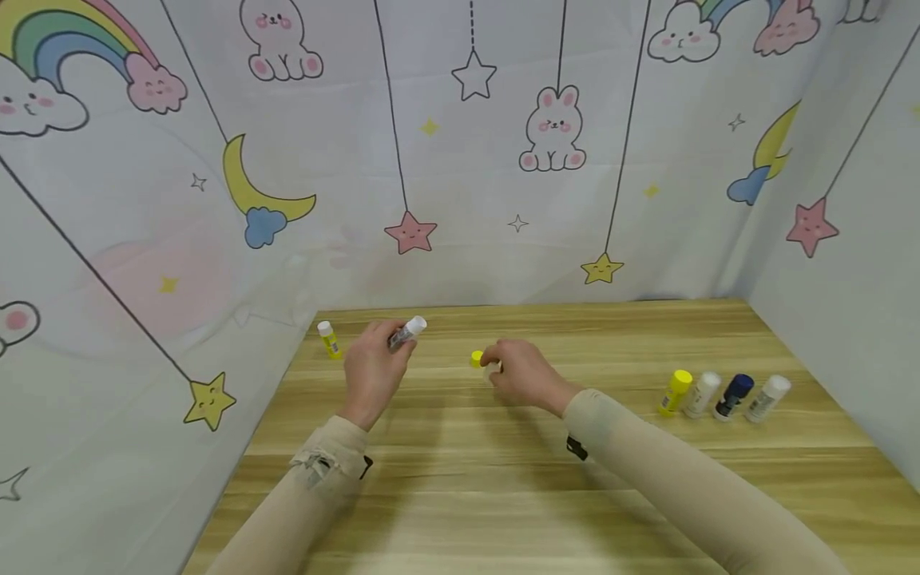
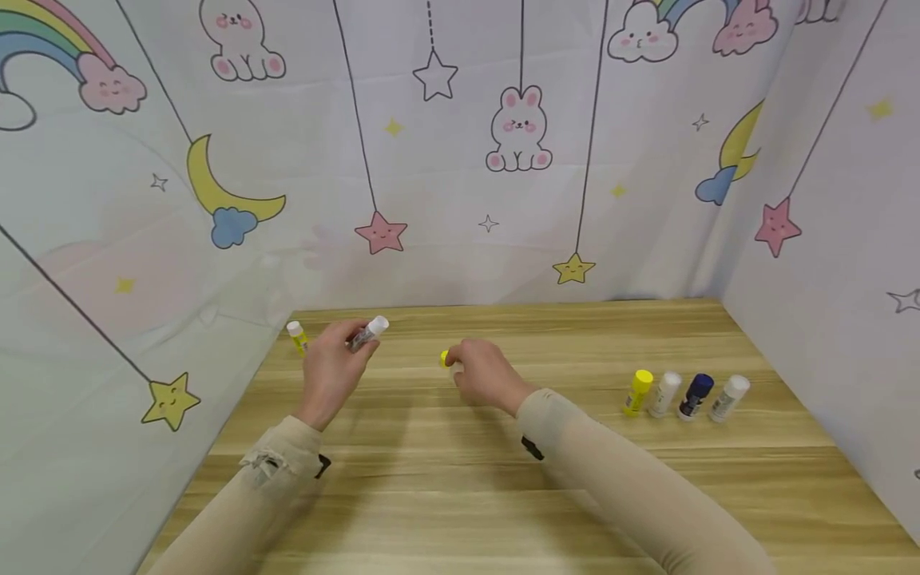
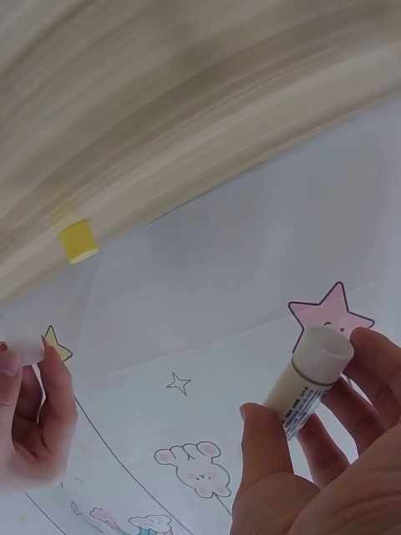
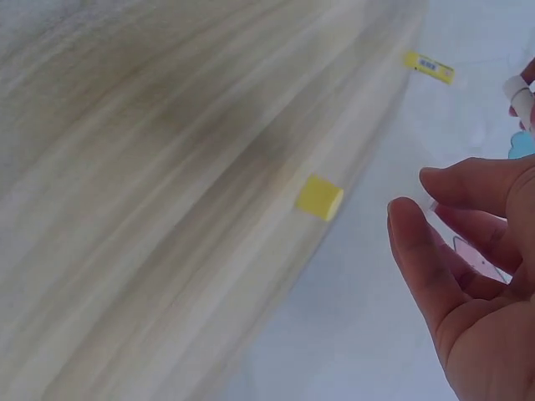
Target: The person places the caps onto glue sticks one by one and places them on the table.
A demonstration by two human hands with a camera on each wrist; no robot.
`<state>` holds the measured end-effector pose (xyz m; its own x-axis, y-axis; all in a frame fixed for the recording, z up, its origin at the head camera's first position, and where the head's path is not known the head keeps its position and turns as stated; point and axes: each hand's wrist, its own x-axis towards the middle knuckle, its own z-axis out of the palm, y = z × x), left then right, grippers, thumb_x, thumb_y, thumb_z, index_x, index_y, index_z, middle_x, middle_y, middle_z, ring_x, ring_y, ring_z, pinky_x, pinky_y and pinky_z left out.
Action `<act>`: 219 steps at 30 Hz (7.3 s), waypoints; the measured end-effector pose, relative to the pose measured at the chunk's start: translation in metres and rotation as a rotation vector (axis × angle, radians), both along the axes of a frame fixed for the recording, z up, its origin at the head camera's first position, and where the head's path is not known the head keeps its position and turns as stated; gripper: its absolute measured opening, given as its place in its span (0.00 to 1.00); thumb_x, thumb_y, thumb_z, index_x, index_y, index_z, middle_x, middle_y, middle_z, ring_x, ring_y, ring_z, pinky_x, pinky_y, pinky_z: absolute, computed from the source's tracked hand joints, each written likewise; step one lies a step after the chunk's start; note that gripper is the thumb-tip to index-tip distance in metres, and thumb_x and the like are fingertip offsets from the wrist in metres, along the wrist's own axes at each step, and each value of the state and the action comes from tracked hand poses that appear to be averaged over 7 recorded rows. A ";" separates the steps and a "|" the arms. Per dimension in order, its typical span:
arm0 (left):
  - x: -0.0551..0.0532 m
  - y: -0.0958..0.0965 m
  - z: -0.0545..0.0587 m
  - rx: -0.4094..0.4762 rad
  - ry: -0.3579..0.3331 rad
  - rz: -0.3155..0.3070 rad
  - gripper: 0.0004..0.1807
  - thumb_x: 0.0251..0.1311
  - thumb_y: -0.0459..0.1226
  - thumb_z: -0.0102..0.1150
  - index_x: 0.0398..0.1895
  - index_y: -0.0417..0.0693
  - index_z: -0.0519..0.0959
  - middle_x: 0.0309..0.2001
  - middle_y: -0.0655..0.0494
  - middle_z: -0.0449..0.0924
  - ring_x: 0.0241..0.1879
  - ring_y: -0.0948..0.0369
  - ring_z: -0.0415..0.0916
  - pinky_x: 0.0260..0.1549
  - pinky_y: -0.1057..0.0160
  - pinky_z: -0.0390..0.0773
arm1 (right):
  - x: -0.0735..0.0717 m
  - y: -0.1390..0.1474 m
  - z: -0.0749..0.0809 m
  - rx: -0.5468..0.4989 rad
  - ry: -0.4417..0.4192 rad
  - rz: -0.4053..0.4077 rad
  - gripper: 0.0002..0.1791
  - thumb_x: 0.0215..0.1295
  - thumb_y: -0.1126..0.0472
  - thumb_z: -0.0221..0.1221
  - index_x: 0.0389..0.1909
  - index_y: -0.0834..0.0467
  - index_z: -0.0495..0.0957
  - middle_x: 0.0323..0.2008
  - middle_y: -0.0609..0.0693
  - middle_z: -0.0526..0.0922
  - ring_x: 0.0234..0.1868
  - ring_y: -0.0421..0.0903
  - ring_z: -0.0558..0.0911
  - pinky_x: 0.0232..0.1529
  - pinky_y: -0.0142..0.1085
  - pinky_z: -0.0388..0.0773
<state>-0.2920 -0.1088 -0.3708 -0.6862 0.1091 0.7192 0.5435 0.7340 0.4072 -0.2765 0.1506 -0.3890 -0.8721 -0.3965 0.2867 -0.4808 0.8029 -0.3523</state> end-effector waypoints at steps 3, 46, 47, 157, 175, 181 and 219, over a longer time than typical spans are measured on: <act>0.000 0.004 0.002 0.001 0.000 -0.008 0.15 0.56 0.37 0.75 0.46 0.45 0.85 0.40 0.48 0.84 0.36 0.52 0.83 0.34 0.49 0.81 | 0.000 0.001 0.005 -0.023 0.006 -0.013 0.13 0.61 0.69 0.66 0.46 0.56 0.87 0.43 0.50 0.85 0.37 0.42 0.81 0.39 0.36 0.80; -0.003 0.050 -0.004 -0.068 0.032 -0.061 0.16 0.56 0.37 0.75 0.47 0.49 0.85 0.39 0.52 0.82 0.34 0.55 0.82 0.30 0.52 0.81 | 0.008 0.017 0.047 -0.333 0.058 -0.120 0.12 0.64 0.62 0.68 0.48 0.52 0.86 0.44 0.45 0.84 0.39 0.42 0.83 0.35 0.37 0.82; -0.003 0.051 -0.005 -0.071 0.033 -0.062 0.16 0.56 0.37 0.75 0.47 0.49 0.85 0.39 0.52 0.82 0.34 0.55 0.82 0.30 0.52 0.81 | 0.008 0.017 0.047 -0.344 0.057 -0.119 0.12 0.64 0.62 0.68 0.48 0.52 0.86 0.44 0.45 0.84 0.40 0.43 0.83 0.35 0.38 0.83; 0.007 0.084 -0.019 -0.150 0.176 -0.186 0.12 0.49 0.33 0.78 0.37 0.42 0.87 0.32 0.52 0.84 0.26 0.58 0.83 0.26 0.59 0.82 | 0.009 0.001 0.039 -0.552 -0.031 -0.156 0.10 0.63 0.59 0.70 0.46 0.54 0.88 0.37 0.45 0.87 0.35 0.41 0.84 0.33 0.38 0.82; -0.010 0.062 -0.024 -0.079 0.076 -0.147 0.18 0.64 0.43 0.68 0.53 0.45 0.83 0.48 0.49 0.85 0.27 0.55 0.83 0.23 0.57 0.79 | 0.004 0.030 0.028 -0.361 -0.029 -0.124 0.09 0.62 0.60 0.70 0.41 0.56 0.84 0.37 0.45 0.86 0.36 0.44 0.84 0.34 0.38 0.83; -0.020 0.048 -0.021 -0.004 0.102 -0.092 0.13 0.65 0.37 0.66 0.52 0.44 0.84 0.46 0.48 0.84 0.34 0.54 0.84 0.27 0.55 0.81 | 0.012 0.043 0.025 -0.244 -0.046 -0.126 0.08 0.62 0.61 0.69 0.41 0.57 0.85 0.35 0.44 0.85 0.34 0.43 0.82 0.33 0.38 0.81; -0.086 -0.063 -0.039 0.148 0.138 0.196 0.10 0.59 0.25 0.60 0.44 0.35 0.83 0.49 0.37 0.77 0.53 0.40 0.71 0.49 0.42 0.74 | 0.050 0.126 0.022 0.076 -0.024 -0.144 0.08 0.57 0.68 0.68 0.38 0.58 0.85 0.38 0.51 0.86 0.33 0.44 0.82 0.35 0.42 0.81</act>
